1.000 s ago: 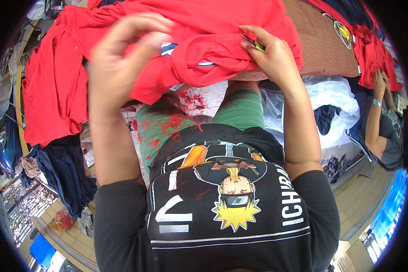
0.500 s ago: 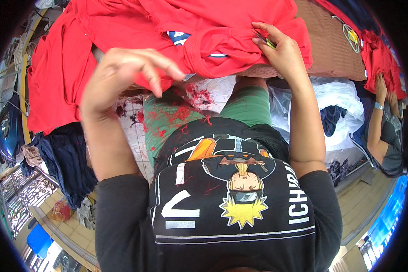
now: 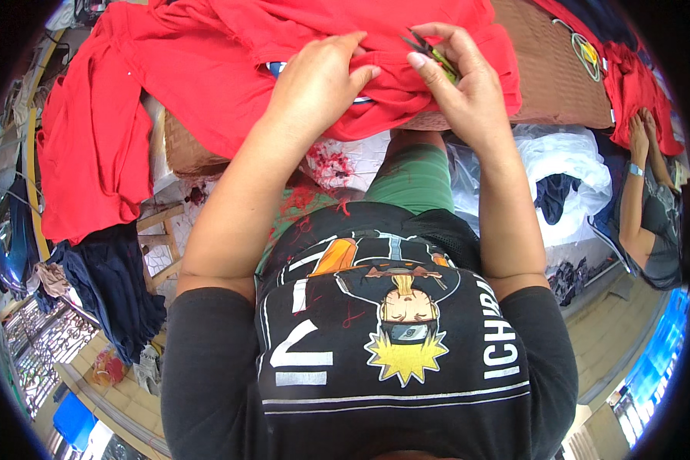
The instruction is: The person trims loose red threads from red and blue t-shirts using small shears, handles the garments individually, and sets them aside after each one.
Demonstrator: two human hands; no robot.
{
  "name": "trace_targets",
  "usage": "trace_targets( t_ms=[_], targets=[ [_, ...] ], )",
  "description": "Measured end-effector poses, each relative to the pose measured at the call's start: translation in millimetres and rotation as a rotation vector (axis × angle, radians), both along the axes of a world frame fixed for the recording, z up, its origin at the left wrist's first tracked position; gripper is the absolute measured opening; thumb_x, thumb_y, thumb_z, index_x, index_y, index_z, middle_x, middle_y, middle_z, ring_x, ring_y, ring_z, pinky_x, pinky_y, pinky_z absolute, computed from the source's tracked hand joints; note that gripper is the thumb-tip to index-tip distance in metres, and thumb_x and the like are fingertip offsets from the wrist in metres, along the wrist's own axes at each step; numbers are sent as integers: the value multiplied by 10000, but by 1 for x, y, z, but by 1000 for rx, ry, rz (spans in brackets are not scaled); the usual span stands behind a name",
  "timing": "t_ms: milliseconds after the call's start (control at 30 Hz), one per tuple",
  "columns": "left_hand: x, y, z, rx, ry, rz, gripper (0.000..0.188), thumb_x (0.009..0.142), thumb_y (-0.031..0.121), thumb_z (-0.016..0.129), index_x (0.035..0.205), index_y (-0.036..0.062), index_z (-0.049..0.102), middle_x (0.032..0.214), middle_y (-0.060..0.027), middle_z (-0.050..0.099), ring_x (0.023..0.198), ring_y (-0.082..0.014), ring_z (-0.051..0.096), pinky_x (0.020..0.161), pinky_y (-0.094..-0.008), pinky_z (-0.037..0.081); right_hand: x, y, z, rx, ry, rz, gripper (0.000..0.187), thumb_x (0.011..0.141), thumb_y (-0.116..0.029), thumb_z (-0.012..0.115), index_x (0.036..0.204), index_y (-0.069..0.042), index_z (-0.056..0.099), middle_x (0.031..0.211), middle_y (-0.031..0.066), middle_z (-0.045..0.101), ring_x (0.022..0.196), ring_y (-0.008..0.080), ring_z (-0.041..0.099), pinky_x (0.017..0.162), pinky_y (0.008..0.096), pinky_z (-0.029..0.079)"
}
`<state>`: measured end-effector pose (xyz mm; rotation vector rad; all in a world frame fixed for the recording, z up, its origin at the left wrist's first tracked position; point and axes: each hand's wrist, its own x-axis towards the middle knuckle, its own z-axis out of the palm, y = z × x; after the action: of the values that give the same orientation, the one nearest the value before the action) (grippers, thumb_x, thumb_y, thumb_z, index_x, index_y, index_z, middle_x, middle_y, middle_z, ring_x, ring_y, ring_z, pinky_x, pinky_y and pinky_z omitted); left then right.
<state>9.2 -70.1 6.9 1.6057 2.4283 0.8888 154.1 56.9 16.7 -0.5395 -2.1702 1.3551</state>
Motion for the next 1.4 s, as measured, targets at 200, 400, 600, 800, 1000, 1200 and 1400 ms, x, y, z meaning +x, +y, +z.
trace_targets(
  t_ms=[200, 400, 600, 800, 1000, 1200, 1400],
  targets=[
    [2, -8, 11, -52, -665, 49, 326, 882, 216, 672, 1093, -33, 658, 984, -72, 701, 874, -106, 636, 786, -252, 495, 3, 3, -12, 270, 36, -17, 268, 812, -168, 733, 1042, -63, 644, 893, 116, 700, 837, 229, 700, 706, 324, 534],
    [3, -19, 19, 118, -1116, 10, 234, 914, 144, 630, 1082, -15, 669, 987, -30, 683, 896, -64, 615, 819, -210, 478, 8, 0, -1, 292, 83, 40, 202, 800, -111, 728, 985, -65, 662, 877, 90, 704, 730, 202, 688, 637, 302, 532],
    [6, -21, 25, 109, -1089, 0, 203, 916, 141, 627, 1042, -11, 676, 979, -25, 682, 890, -62, 613, 820, -210, 475, 13, 1, 10, 426, 86, 46, 223, 762, -102, 738, 970, -76, 663, 855, 72, 701, 676, 215, 665, 586, 316, 518],
    [10, -21, 29, 122, -1057, -18, 170, 908, 141, 638, 1001, 6, 686, 923, 3, 674, 851, -45, 597, 787, -201, 466, 17, 0, 15, 552, 92, 53, 205, 758, -121, 726, 950, -87, 661, 838, 69, 694, 722, 242, 662, 638, 342, 508],
    [15, -22, 31, 124, -1020, 4, 151, 896, 130, 655, 981, 10, 694, 895, 12, 672, 826, -40, 590, 764, -197, 464, 19, 0, 19, 720, 92, 41, 191, 766, -122, 703, 949, -96, 656, 812, 62, 686, 739, 243, 662, 624, 347, 488],
    [19, -23, 31, 120, -934, 24, 146, 880, 118, 675, 964, 0, 697, 881, 16, 668, 819, -34, 577, 748, -186, 456, 24, -3, 29, 824, 2, 77, 192, 772, -130, 687, 959, -107, 648, 810, 52, 677, 761, 232, 662, 614, 351, 474],
    [21, -22, 32, 109, -886, 13, 151, 880, 120, 676, 963, -4, 696, 861, 22, 660, 802, -30, 567, 734, -178, 446, 23, 2, 26, 762, 74, 107, 200, 768, -128, 684, 962, -107, 643, 821, 41, 678, 783, 232, 663, 622, 360, 468]
  ],
)
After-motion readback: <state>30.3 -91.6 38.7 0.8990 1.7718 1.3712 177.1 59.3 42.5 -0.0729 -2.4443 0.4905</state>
